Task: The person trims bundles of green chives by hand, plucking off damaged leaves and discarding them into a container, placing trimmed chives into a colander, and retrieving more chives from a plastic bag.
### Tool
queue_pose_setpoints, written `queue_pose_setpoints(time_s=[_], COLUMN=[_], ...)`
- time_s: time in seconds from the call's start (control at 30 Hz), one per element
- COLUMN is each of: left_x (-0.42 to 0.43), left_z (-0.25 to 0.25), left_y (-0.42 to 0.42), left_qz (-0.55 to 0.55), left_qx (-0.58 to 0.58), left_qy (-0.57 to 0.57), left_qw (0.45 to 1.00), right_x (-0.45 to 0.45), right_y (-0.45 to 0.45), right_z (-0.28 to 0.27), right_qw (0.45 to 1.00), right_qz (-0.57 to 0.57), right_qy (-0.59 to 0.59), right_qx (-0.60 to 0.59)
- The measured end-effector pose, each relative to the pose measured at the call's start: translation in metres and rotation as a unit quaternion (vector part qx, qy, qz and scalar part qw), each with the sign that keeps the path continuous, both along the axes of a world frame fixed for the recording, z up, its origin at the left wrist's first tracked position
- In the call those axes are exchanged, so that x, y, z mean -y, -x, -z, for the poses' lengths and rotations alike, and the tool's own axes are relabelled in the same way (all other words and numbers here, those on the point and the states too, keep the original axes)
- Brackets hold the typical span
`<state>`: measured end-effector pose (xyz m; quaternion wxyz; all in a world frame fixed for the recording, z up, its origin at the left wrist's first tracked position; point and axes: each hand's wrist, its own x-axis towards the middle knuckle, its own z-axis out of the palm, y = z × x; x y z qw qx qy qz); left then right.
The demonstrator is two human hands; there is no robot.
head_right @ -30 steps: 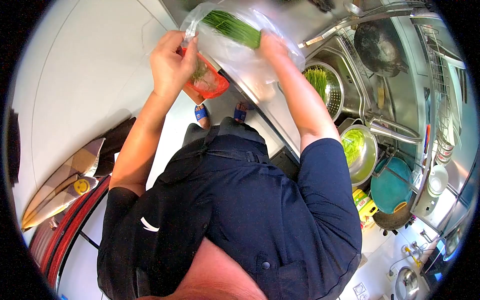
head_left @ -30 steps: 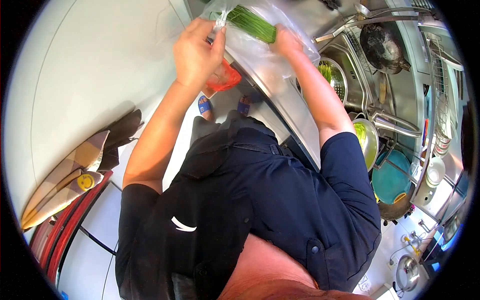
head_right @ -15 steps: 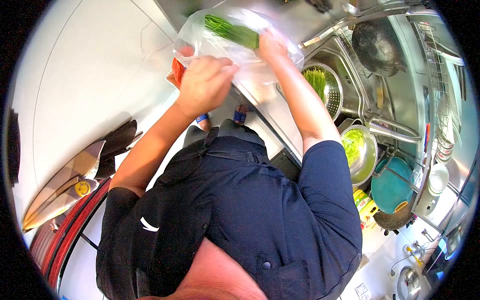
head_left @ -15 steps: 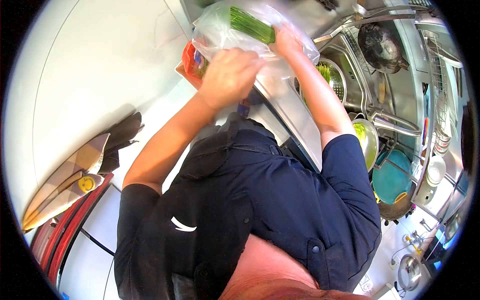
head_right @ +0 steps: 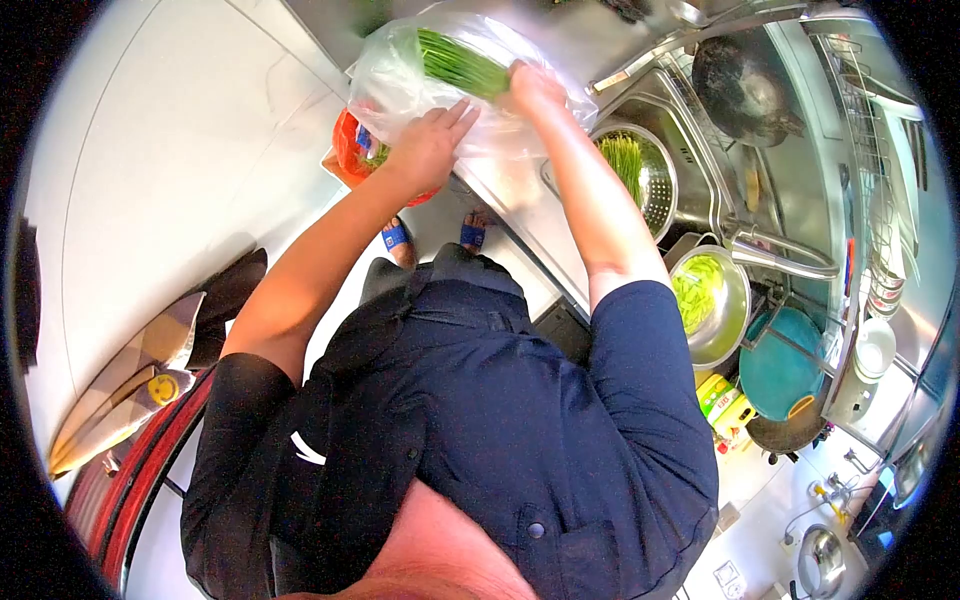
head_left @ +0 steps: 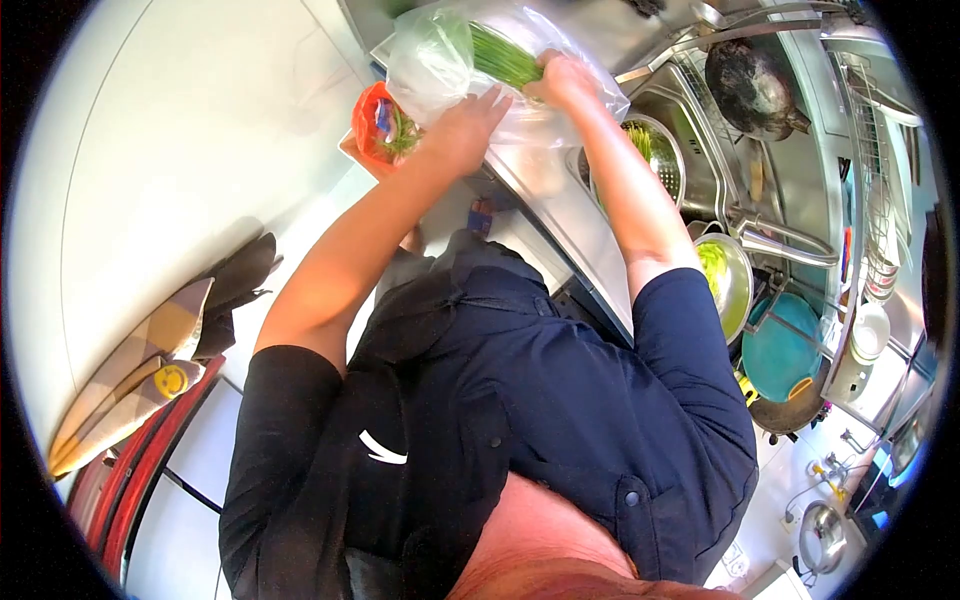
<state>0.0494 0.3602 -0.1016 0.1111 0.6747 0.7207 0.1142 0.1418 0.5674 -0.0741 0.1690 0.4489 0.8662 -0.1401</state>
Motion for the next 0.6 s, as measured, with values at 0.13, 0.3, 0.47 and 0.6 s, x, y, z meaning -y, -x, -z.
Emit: queue_pose_setpoints(time_s=[0.13, 0.3, 0.47, 0.6], left_x=[-0.001, 0.001, 0.000, -0.004], left_z=[0.014, 0.024, 0.021, 0.019], left_y=[0.000, 0.000, 0.001, 0.002], left_qz=[-0.012, -0.028, -0.023, 0.009], left_qx=[0.008, 0.050, 0.049, 0.012], left_qy=[-0.014, 0.011, 0.007, -0.008], left_qw=[1.000, 0.998, 0.999, 1.000], right_x=[0.001, -0.013, -0.016, -0.022], right_y=[-0.001, -0.003, -0.001, -0.001], right_z=[0.001, 0.006, 0.010, 0.007], right_qw=[1.000, 0.999, 0.999, 0.998], right_qz=[-0.008, -0.022, -0.005, 0.036], right_qy=[-0.025, 0.042, 0.042, 0.031], right_qx=[-0.011, -0.011, -0.021, -0.039])
